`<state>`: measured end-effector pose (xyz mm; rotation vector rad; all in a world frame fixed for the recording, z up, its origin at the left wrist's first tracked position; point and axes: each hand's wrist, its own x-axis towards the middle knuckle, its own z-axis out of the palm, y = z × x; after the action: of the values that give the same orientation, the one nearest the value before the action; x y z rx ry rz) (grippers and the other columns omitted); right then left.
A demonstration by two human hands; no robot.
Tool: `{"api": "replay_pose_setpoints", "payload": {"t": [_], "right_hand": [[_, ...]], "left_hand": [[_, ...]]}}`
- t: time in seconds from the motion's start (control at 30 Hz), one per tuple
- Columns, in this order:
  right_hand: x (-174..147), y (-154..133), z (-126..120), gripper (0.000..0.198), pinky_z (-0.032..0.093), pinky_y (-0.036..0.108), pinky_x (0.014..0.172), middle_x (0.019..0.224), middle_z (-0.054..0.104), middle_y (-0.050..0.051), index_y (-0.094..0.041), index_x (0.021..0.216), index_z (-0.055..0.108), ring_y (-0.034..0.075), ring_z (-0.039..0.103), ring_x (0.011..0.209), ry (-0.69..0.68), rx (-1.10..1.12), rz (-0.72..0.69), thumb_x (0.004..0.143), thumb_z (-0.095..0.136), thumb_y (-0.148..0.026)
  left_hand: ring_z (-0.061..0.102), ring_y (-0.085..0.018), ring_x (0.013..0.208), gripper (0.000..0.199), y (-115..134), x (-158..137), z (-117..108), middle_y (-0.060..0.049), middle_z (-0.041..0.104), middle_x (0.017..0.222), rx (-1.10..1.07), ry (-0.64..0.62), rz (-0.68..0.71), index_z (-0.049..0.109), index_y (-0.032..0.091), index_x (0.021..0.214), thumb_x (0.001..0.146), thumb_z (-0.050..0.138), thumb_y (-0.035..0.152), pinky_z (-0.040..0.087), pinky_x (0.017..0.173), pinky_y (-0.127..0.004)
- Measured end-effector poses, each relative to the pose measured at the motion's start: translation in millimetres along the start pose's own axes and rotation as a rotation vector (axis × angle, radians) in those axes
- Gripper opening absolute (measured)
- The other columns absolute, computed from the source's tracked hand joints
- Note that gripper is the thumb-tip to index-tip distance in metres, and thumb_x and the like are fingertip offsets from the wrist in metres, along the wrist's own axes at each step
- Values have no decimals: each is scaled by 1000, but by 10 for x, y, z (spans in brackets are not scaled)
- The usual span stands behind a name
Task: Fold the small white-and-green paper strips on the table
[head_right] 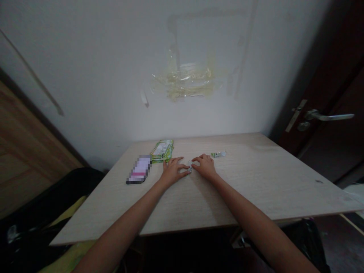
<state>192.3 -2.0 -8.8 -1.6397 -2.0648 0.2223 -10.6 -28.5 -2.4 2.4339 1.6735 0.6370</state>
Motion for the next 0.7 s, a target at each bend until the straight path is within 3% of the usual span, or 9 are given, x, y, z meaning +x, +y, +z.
{"api": "replay_pose_setpoints", "payload": {"t": [0.7], "right_hand": [[20,3,39,36,36,40,98,115,58,9,-31,117,69,28,49,117,-2,-56,-2,85,66,-47]], "left_hand": [[33,-35,141,37,20,-41,-29,2,49,149,123,-9,-3,69,48,111,85,53,69,4,110,-75]]}}
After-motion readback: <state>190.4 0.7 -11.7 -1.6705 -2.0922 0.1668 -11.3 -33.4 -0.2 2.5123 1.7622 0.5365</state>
